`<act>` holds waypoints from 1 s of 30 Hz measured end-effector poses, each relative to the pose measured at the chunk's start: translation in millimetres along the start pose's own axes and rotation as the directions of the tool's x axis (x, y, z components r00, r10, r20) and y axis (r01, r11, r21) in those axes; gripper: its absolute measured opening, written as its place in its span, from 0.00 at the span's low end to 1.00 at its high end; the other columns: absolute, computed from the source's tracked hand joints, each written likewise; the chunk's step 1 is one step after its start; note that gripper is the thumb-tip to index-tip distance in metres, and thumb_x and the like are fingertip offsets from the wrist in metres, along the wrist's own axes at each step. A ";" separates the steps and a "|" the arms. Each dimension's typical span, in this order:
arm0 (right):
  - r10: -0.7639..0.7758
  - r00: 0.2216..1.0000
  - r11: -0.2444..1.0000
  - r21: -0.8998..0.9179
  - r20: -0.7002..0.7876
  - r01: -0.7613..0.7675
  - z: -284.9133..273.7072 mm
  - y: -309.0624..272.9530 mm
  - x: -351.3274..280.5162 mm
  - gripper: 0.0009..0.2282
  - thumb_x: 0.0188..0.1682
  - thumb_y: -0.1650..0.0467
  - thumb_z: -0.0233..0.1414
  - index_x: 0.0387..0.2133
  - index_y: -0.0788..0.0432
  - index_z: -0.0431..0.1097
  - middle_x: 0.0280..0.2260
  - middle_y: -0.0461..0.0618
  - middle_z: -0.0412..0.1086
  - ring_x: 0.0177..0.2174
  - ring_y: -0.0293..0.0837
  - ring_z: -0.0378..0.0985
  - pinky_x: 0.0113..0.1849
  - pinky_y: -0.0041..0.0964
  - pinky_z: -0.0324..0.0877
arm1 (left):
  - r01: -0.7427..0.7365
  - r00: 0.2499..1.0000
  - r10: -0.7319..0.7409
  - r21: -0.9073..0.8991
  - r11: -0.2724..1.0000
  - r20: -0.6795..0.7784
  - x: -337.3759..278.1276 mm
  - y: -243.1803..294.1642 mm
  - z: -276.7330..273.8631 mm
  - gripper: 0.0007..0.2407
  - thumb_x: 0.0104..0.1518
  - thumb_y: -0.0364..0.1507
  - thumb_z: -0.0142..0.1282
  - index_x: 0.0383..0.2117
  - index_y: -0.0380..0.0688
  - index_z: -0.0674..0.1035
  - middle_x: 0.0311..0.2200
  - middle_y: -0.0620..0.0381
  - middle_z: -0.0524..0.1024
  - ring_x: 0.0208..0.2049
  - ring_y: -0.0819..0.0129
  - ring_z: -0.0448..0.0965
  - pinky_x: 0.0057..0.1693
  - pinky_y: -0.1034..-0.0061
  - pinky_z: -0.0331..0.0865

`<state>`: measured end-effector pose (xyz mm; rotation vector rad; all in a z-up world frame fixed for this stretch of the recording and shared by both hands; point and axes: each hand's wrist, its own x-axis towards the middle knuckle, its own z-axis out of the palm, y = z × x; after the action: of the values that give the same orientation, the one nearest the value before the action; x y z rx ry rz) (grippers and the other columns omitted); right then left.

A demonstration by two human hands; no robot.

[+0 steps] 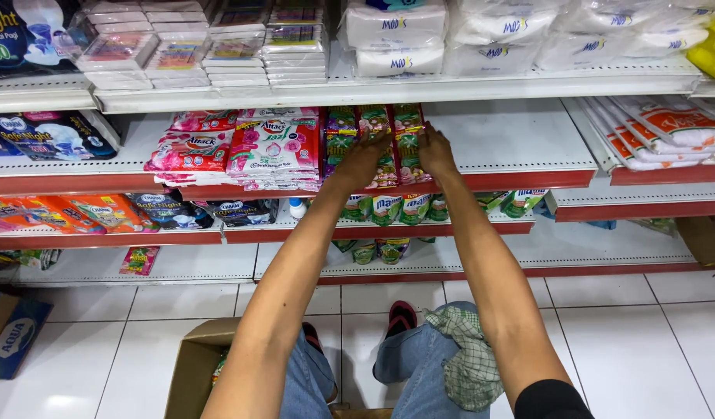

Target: Cleaning sachets with a cloth and scanning them with a handheld scanner in a grocery store aisle.

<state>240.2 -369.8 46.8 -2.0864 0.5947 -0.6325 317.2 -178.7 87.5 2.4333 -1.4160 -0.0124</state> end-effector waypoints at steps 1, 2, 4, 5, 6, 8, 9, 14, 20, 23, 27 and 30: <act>-0.002 1.000 1.000 0.001 -0.001 0.002 10.6 20.3 12.1 0.21 0.61 0.64 0.40 0.65 0.61 0.59 0.58 0.66 0.66 0.56 0.58 0.69 0.57 0.44 0.64 | 0.000 1.000 0.000 0.001 1.000 -0.001 0.3 -2.6 0.4 0.35 0.52 0.15 0.53 0.69 0.51 0.57 0.72 0.54 0.48 0.73 0.49 0.43 0.73 0.52 0.44; -0.116 0.992 0.985 -0.133 -0.043 0.110 21.1 41.0 23.8 0.21 0.63 0.64 0.41 0.64 0.66 0.58 0.57 0.70 0.65 0.58 0.68 0.62 0.57 0.53 0.59 | -0.034 0.999 0.034 -0.013 0.999 0.010 0.7 -5.1 0.9 0.35 0.52 0.14 0.52 0.69 0.51 0.58 0.72 0.56 0.50 0.73 0.48 0.45 0.73 0.53 0.45; -0.232 0.970 0.941 -0.271 -0.070 0.205 21.3 44.6 24.7 0.21 0.66 0.65 0.42 0.63 0.71 0.57 0.57 0.73 0.63 0.59 0.77 0.55 0.56 0.62 0.54 | -0.071 0.997 0.072 -0.029 0.997 0.024 0.1 -7.7 -0.6 0.34 0.52 0.13 0.51 0.69 0.50 0.59 0.72 0.57 0.51 0.72 0.47 0.46 0.74 0.55 0.45; -0.123 0.989 0.984 -0.144 -0.088 0.109 11.3 27.5 13.9 0.21 0.65 0.63 0.40 0.61 0.69 0.62 0.56 0.71 0.69 0.57 0.71 0.65 0.58 0.56 0.62 | -0.091 0.996 0.092 -0.061 0.994 0.016 -1.0 -8.1 -2.5 0.35 0.52 0.11 0.49 0.69 0.50 0.60 0.72 0.57 0.52 0.72 0.47 0.46 0.74 0.58 0.46; -0.011 0.996 1.000 -0.020 -0.085 0.009 2.1 11.8 1.0 0.22 0.64 0.61 0.37 0.59 0.68 0.66 0.55 0.67 0.74 0.55 0.63 0.75 0.59 0.50 0.69 | -0.109 0.994 0.110 -0.097 0.989 0.010 -4.0 -8.4 -2.3 0.35 0.51 0.09 0.46 0.69 0.51 0.61 0.72 0.57 0.53 0.72 0.47 0.46 0.74 0.60 0.46; 0.013 0.993 1.000 0.000 -0.120 -0.013 -15.6 -17.0 -32.7 0.24 0.62 0.60 0.38 0.63 0.66 0.60 0.57 0.68 0.69 0.57 0.63 0.72 0.60 0.49 0.66 | -0.138 0.990 0.139 -0.082 0.987 0.010 -7.6 -7.1 -6.8 0.36 0.51 0.08 0.46 0.69 0.51 0.61 0.72 0.57 0.53 0.73 0.47 0.45 0.74 0.61 0.45; 0.032 0.988 0.999 0.023 -0.154 -0.029 -24.6 -32.9 -48.6 0.27 0.60 0.59 0.39 0.67 0.65 0.53 0.59 0.69 0.65 0.58 0.62 0.70 0.61 0.49 0.64 | -0.165 0.986 0.166 -0.062 0.984 0.007 -9.1 -6.6 -10.4 0.36 0.50 0.07 0.45 0.69 0.51 0.61 0.72 0.56 0.53 0.73 0.47 0.44 0.75 0.61 0.45; -0.444 0.895 0.874 -0.197 0.045 0.444 -36.0 -18.7 -89.1 0.34 0.56 0.55 0.47 0.68 0.65 0.47 0.68 0.70 0.49 0.65 0.65 0.54 0.64 0.55 0.48 | -0.190 0.980 0.191 -0.029 0.981 0.047 -11.4 -3.1 -13.8 0.37 0.48 0.07 0.44 0.68 0.53 0.62 0.72 0.58 0.52 0.73 0.49 0.44 0.74 0.61 0.46; -0.463 0.871 0.811 -0.317 0.165 0.492 -34.8 -5.8 -87.4 0.42 0.52 0.51 0.53 0.71 0.61 0.41 0.70 0.68 0.42 0.67 0.63 0.50 0.65 0.57 0.46 | -0.205 0.979 0.205 -0.022 0.979 0.010 -8.4 -7.1 -8.0 0.36 0.50 0.08 0.45 0.69 0.50 0.61 0.72 0.56 0.52 0.72 0.46 0.46 0.74 0.60 0.48; -0.402 0.892 0.839 -0.307 0.207 0.450 -40.8 -12.2 -88.3 0.41 0.51 0.51 0.53 0.71 0.59 0.42 0.71 0.66 0.42 0.67 0.62 0.50 0.65 0.56 0.46 | -0.191 0.982 0.191 -0.017 0.981 0.008 -9.9 -5.4 -6.7 0.36 0.49 0.08 0.45 0.69 0.49 0.61 0.72 0.56 0.52 0.72 0.46 0.46 0.73 0.60 0.48; -0.372 0.900 0.855 -0.294 0.226 0.427 -39.9 -12.4 -87.7 0.41 0.51 0.50 0.52 0.71 0.59 0.42 0.71 0.66 0.41 0.68 0.61 0.49 0.66 0.55 0.44 | -0.185 0.982 0.185 0.024 0.983 -0.031 -10.4 -3.7 -3.6 0.35 0.50 0.09 0.44 0.69 0.48 0.61 0.72 0.55 0.53 0.72 0.46 0.48 0.74 0.60 0.50; -0.381 0.901 0.845 -0.319 0.208 0.430 -36.9 -9.0 -90.6 0.41 0.53 0.51 0.51 0.71 0.63 0.39 0.71 0.67 0.41 0.69 0.60 0.46 0.66 0.56 0.42 | -0.124 0.991 0.126 0.064 0.990 -0.033 -16.0 5.9 -7.5 0.33 0.53 0.12 0.45 0.69 0.49 0.60 0.72 0.55 0.52 0.72 0.48 0.48 0.72 0.56 0.50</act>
<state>150.0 -331.4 53.2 -2.6135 0.1884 -0.6433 305.4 -165.8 93.8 2.3756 -1.5714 0.1070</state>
